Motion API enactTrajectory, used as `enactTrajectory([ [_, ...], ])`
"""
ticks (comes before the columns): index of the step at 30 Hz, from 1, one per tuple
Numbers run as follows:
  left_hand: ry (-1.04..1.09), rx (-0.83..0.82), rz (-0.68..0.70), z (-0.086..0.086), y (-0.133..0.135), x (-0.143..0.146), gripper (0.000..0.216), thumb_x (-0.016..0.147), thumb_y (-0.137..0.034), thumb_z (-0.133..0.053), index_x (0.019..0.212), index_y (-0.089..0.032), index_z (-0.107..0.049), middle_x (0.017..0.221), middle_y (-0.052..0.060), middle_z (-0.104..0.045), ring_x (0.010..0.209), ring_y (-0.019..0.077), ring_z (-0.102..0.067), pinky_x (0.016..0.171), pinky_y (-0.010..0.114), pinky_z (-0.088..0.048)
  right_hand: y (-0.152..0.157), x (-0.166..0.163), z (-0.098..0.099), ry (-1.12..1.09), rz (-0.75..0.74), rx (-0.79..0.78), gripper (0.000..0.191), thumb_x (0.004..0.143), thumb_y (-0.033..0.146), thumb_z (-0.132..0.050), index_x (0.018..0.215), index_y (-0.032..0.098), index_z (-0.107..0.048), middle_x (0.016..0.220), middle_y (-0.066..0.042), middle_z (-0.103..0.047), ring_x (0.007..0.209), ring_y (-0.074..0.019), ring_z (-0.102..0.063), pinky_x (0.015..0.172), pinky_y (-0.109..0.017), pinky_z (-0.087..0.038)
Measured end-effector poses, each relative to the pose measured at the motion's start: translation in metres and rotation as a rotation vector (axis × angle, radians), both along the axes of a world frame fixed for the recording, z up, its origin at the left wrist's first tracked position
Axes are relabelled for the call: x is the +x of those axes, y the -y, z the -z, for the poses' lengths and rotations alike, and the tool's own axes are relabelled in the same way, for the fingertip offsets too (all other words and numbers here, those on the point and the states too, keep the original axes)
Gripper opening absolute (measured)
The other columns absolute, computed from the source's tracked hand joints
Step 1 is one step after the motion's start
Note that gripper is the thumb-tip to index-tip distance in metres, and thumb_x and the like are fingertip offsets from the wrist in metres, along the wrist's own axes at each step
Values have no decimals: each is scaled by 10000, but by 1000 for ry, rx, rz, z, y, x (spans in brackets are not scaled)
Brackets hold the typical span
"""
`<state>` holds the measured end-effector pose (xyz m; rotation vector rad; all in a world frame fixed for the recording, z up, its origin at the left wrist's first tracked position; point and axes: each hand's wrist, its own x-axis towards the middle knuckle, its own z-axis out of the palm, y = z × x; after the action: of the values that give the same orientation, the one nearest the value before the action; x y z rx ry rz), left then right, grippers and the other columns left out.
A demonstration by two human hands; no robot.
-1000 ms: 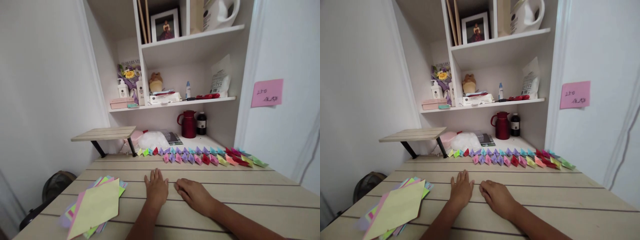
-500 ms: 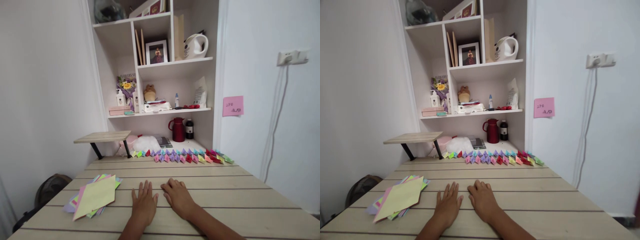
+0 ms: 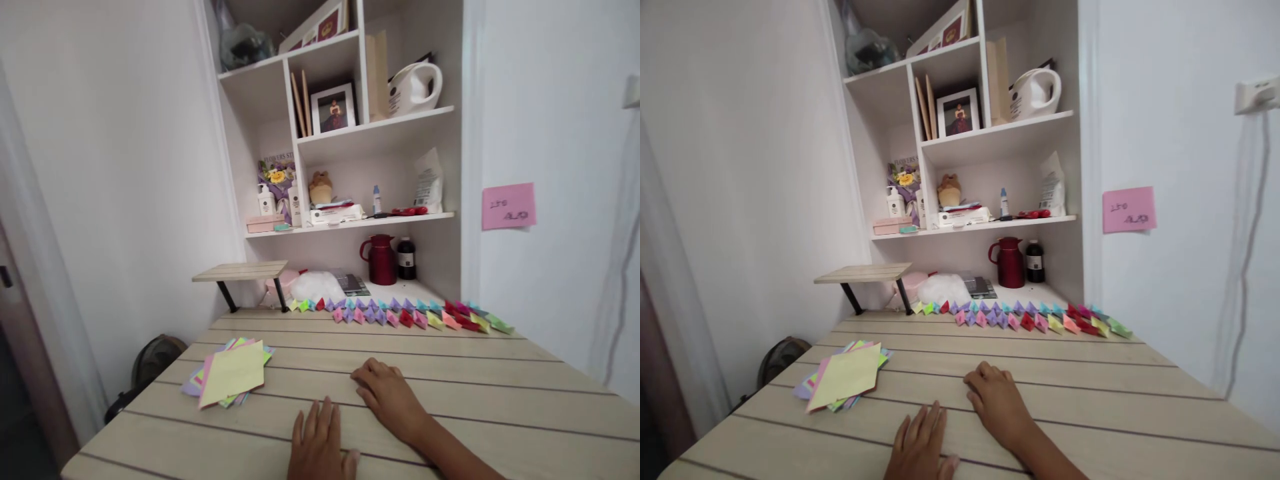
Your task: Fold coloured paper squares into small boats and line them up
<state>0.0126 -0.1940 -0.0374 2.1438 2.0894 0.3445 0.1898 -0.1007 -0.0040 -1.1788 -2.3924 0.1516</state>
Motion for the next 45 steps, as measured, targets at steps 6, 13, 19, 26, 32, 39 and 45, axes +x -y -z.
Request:
enactTrajectory([
  [6,166,69,305,-6,33,-35,480,796,-429,-598,1267,-339,-569,1283,32,-610,1179,267,-529,1030,424,-373,-14,7,15,-63,-36,-45,259,891,310,-446,1063,261,-634,1066,-63,-631,1006,-236,-594,905,-411,-391],
  [13,-80,803,254,-26,48,-95,297,925,-161,-397,1062,-249,-646,769,15,-706,738,147,-634,958,387,-419,-25,8,26,-97,-46,-90,290,890,376,-420,1075,286,-625,1065,-67,-642,947,-249,-618,894,-419,-420],
  [19,-312,863,-189,-31,12,-116,584,809,-161,-594,1365,-266,-448,1277,96,-585,1226,270,-478,1122,536,-131,-20,7,18,-88,-19,-105,273,872,340,-434,1065,293,-622,1044,-49,-643,933,-234,-623,919,-420,-408],
  [26,-372,789,-412,-41,-8,-121,786,760,-293,-689,1442,-184,-313,1427,146,-443,1366,312,-289,1117,584,-11,-19,8,13,-122,-17,-126,240,856,279,-454,1021,288,-628,1020,-33,-653,888,-213,-633,898,-405,-405],
  [32,-306,743,-524,-37,-18,-131,817,785,-394,-655,1458,-150,-259,1430,166,-435,1378,313,-261,1109,594,-18,-23,11,12,-156,-44,-130,217,847,277,-470,979,274,-643,951,-33,-666,849,-213,-634,830,-366,-437],
  [39,-318,599,-537,-36,-15,-131,816,764,-374,-669,1455,-191,-276,1469,137,-387,1403,311,-199,1113,589,-31,-33,15,21,-187,-90,-145,232,868,350,-462,969,282,-660,981,-36,-680,881,-231,-633,832,-363,-451],
  [45,-272,450,-589,-30,-14,-134,588,818,-361,-599,1365,-212,-443,1450,141,-412,1385,327,-242,1102,608,-60,-40,18,28,-193,-105,-152,263,877,409,-455,981,291,-666,1022,-33,-688,924,-246,-635,857,-372,-456],
])
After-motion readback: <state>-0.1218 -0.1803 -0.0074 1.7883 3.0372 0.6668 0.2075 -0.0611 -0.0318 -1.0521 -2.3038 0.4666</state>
